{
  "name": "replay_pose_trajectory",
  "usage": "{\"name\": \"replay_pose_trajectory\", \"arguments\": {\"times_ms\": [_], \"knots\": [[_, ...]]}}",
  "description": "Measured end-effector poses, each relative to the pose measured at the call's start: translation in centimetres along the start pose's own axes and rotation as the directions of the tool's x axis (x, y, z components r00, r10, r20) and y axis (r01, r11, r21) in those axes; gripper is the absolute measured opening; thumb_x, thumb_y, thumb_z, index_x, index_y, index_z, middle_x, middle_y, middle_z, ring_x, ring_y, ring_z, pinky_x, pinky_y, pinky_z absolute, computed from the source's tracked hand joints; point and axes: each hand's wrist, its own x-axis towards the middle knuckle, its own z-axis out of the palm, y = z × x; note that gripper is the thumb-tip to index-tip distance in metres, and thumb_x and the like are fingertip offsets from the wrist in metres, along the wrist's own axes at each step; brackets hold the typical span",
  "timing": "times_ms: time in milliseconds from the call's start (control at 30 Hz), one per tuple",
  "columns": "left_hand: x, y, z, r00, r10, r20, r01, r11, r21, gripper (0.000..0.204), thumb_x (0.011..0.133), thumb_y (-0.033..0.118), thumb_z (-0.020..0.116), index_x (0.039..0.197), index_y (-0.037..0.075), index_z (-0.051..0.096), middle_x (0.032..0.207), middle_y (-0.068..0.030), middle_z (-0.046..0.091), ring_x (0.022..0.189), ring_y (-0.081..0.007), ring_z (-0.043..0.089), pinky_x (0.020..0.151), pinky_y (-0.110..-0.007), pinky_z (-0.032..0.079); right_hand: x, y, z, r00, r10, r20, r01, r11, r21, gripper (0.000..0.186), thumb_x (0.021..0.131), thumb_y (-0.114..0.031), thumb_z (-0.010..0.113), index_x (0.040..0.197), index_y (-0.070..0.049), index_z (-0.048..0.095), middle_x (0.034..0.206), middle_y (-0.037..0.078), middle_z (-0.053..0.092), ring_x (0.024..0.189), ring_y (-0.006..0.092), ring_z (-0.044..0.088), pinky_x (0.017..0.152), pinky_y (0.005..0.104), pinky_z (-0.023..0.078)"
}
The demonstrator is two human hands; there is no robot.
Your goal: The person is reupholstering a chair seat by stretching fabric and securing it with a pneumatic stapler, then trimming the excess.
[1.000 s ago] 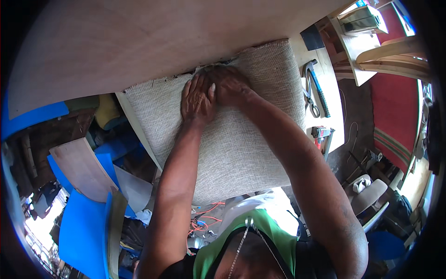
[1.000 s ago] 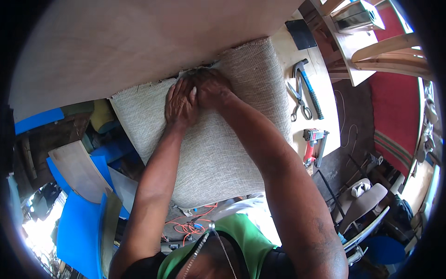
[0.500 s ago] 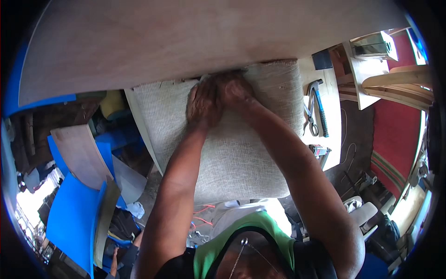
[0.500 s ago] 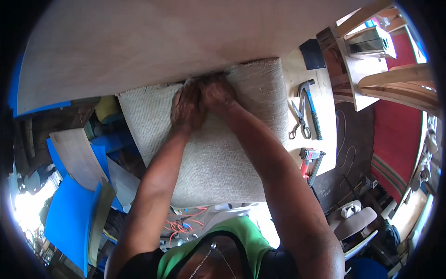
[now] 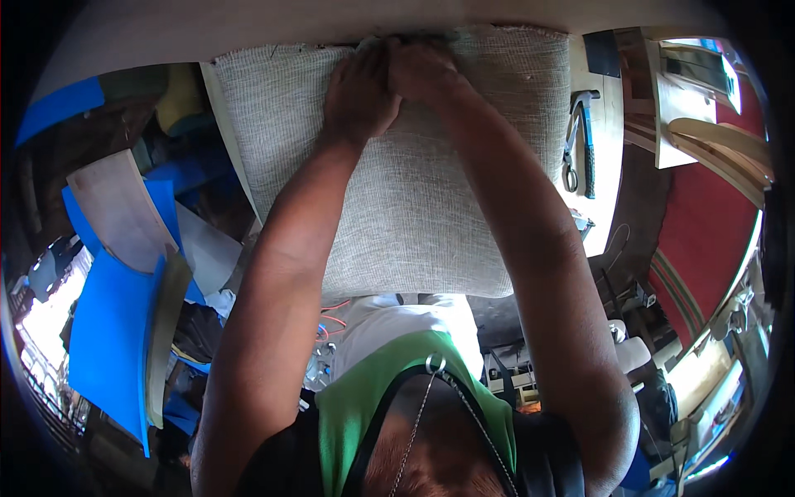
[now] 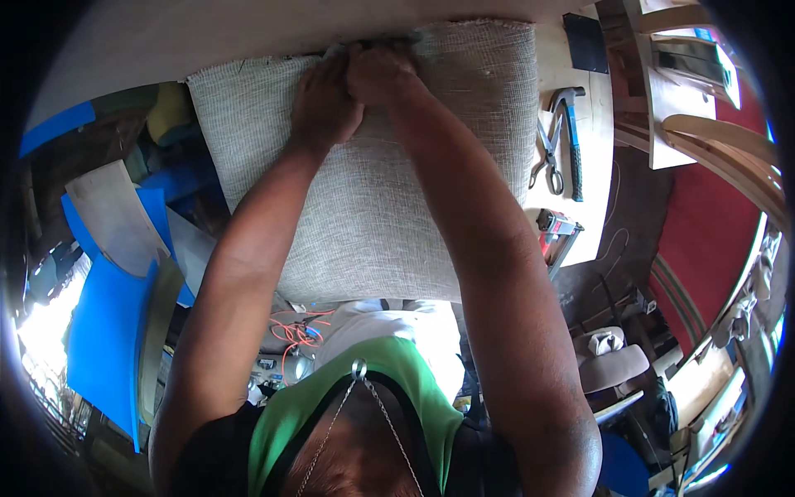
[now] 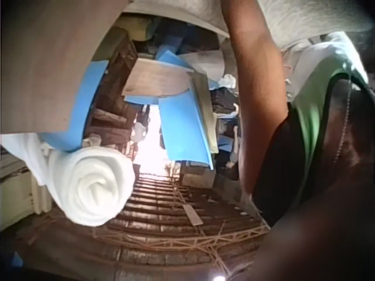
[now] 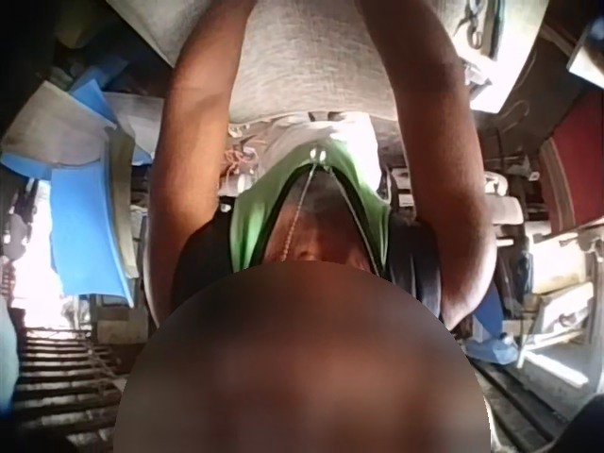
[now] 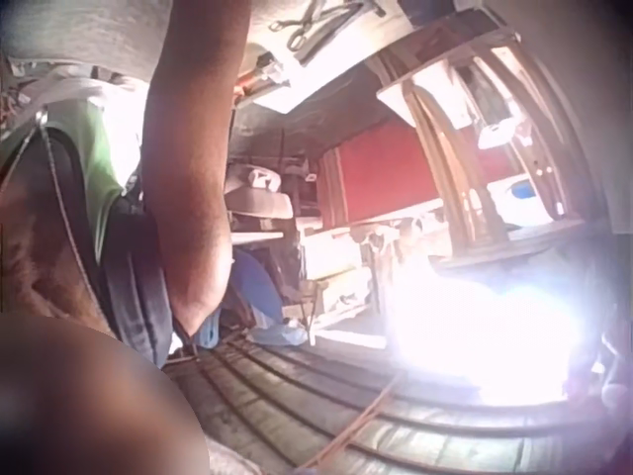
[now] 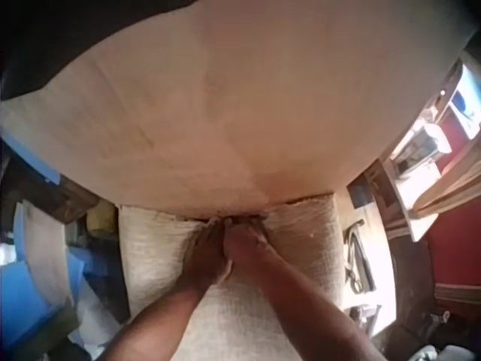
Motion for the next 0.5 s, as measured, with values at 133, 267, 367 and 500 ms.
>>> {"name": "replay_pose_trajectory", "arguments": {"times_ms": [133,267,367,500], "knots": [[0.0,1.6,2.3,0.998,0.064,0.027,-0.067,0.988,0.138,0.062,0.098,0.041,0.052,0.150,0.006,0.050,0.144,-0.0111,0.060,0.138,-0.0258,0.052,0.118,-0.046,0.033,-1.9,2.6,5.1,0.865,-0.074,-0.496,0.042,0.996,-0.075,0.051,0.087,-0.018,0.061,0.136,-0.004,0.056,0.127,0.022,0.069,0.120,0.0378,0.066,0.106,0.0502,0.047],[-1.8,-0.8,0.3,0.996,-0.022,-0.085,0.018,0.999,-0.040,0.056,0.098,0.041,0.051,0.143,0.008,0.058,0.142,-0.0090,0.061,0.138,-0.0235,0.050,0.119,-0.043,0.030,-19.2,0.2,-1.6,0.710,-0.099,-0.697,0.327,0.923,0.202,0.045,0.083,-0.001,0.063,0.128,-0.005,0.064,0.126,0.018,0.067,0.115,0.0334,0.065,0.102,0.0451,0.047],[-1.0,0.3,-0.5,0.998,-0.067,0.010,0.068,0.998,-0.014,0.054,0.099,0.038,0.051,0.144,0.009,0.057,0.148,-0.0071,0.057,0.139,-0.0218,0.048,0.119,-0.040,0.030,-32.6,8.6,5.7,0.342,0.550,-0.762,-0.118,0.830,0.546,0.035,0.101,-0.003,0.057,0.136,0.001,0.053,0.116,0.015,0.063,0.103,0.0246,0.066,0.080,0.0355,0.055],[-0.4,2.1,0.3,0.997,-0.069,0.043,0.071,0.996,-0.045,0.052,0.101,0.039,0.048,0.144,0.011,0.058,0.147,-0.0041,0.058,0.138,-0.0196,0.048,0.119,-0.040,0.030,-45.0,20.0,19.8,0.291,0.935,-0.203,-0.833,0.352,0.427,0.064,0.096,-0.052,0.066,0.128,0.003,0.061,0.123,0.029,0.065,0.113,0.0443,0.064,0.097,0.0490,0.050]]}}
